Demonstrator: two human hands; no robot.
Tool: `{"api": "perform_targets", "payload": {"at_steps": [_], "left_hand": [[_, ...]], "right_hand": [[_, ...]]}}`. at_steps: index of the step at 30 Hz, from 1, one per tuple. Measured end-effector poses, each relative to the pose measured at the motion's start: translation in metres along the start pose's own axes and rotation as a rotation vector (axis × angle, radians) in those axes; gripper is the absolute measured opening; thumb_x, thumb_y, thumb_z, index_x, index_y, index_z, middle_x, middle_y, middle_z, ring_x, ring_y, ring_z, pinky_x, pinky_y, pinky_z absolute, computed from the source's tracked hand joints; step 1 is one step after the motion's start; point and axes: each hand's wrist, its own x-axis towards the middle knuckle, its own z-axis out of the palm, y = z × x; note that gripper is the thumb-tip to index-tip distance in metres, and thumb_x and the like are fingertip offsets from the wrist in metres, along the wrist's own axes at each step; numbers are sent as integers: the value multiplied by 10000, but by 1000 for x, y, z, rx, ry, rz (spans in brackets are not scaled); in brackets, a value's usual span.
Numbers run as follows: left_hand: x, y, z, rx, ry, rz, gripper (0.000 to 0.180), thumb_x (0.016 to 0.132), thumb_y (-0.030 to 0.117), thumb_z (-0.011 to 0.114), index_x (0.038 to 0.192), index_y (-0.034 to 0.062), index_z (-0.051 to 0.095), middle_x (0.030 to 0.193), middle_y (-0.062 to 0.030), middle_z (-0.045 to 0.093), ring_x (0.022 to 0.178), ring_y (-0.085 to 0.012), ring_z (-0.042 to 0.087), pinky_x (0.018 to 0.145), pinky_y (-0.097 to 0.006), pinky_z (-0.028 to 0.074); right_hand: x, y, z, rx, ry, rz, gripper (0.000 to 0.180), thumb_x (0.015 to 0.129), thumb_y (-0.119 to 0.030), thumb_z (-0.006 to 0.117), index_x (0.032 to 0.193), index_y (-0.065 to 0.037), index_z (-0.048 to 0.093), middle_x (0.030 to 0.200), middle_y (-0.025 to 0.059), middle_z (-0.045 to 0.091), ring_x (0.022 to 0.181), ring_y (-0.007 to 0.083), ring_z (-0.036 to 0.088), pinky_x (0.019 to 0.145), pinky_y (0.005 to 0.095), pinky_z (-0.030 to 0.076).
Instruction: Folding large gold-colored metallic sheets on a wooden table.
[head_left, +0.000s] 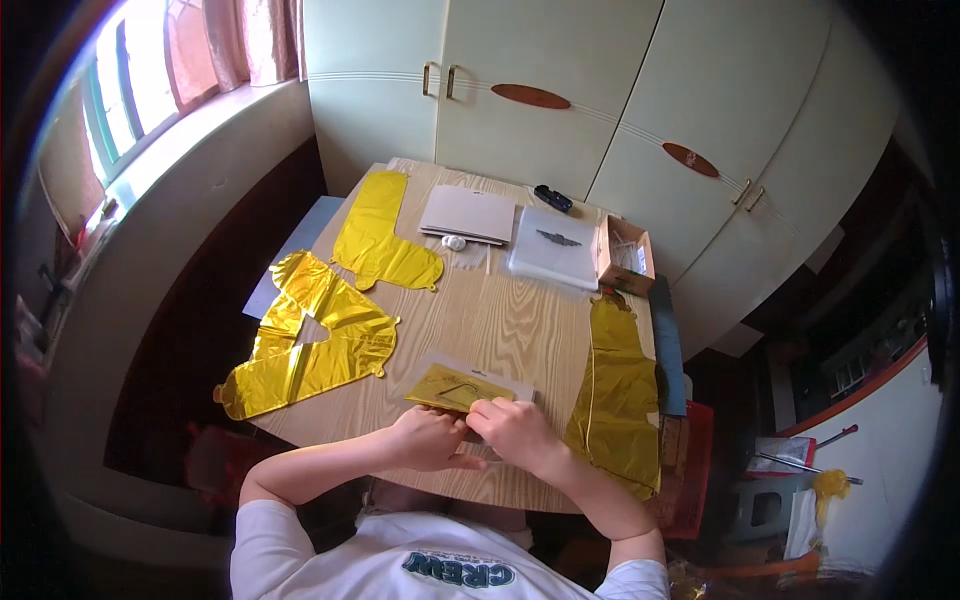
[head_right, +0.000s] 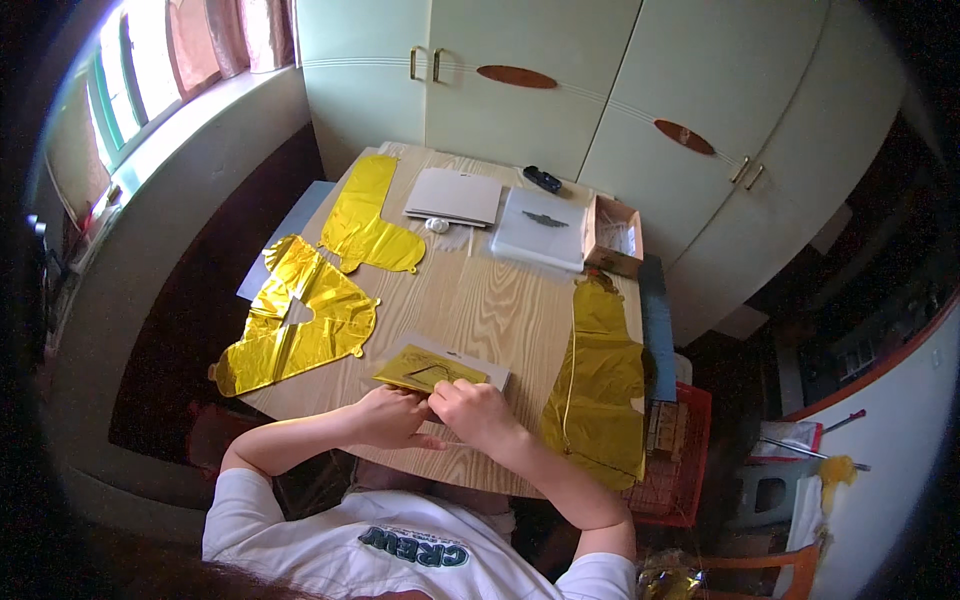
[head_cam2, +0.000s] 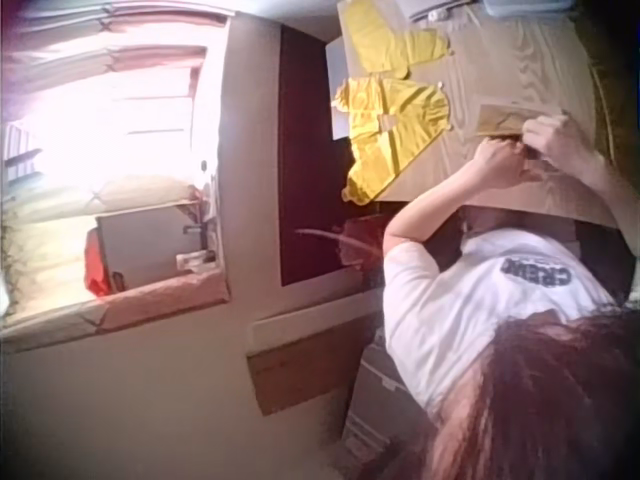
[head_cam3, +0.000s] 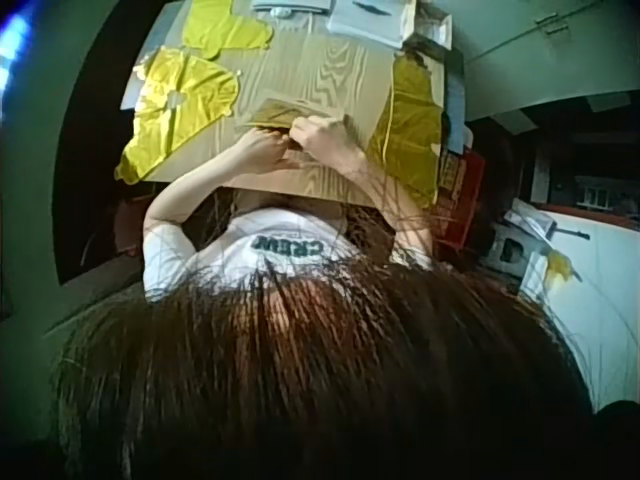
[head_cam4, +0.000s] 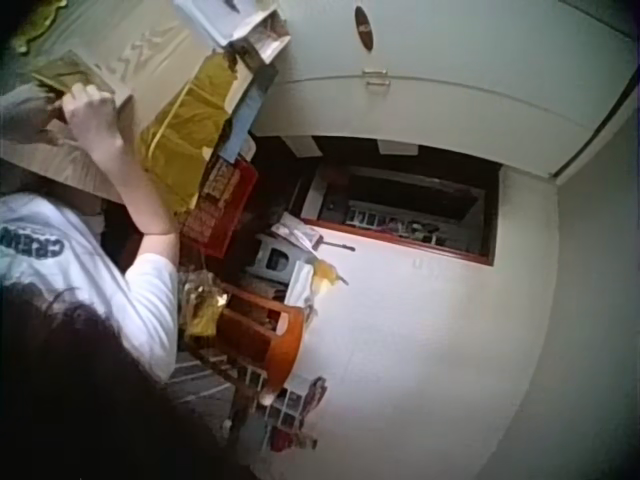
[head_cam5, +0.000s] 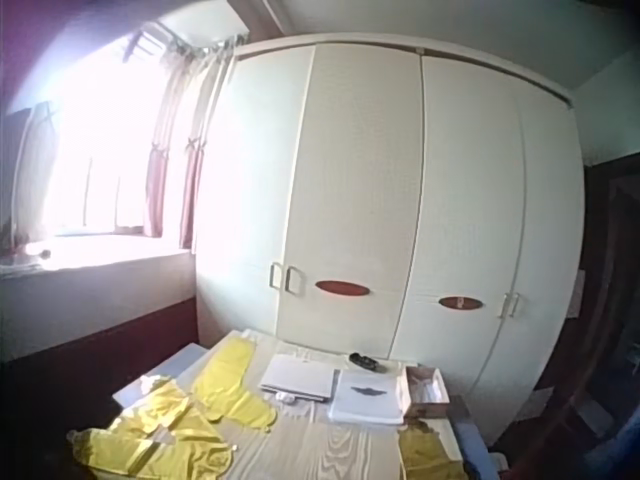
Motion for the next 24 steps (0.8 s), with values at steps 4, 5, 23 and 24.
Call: {"api": "perform_targets", "payload": {"at_steps": [4,5,23,24], "left_hand": [[-1,0,14,-32,27,-35,715,899,637,466,1031,-51,610,974,-192,657,991,-360,623,937,-425,459],[-7,2,23,21,64,-51,697,906,624,468,1038,-46,611,984,-189,659,998,-362,622,935,-426,462],[30,-65,84,-17,367,-82,616,829,364,606,1407,214,451,1501,-105,361,1395,-465,246,1025,-744,177],[33,-62,79,10,348,-34,617,831,380,599,1410,226,448,1509,-102,348,1400,-463,235,1020,-752,172]], "right_hand": [[-4,-2,7,-47,13,-52,86,727,-125,614,810,-104,609,898,13,630,791,149,652,600,275,521],[-6,-1,12,-60,17,-65,91,721,-125,618,809,-104,609,900,13,633,788,145,650,589,271,515],[-49,-3,75,97,181,-210,141,755,-164,583,847,-62,617,1053,92,642,1011,226,609,864,354,500],[-54,-5,78,111,183,-205,146,755,-161,582,854,-60,619,1061,97,641,1017,232,607,873,362,497]]}}
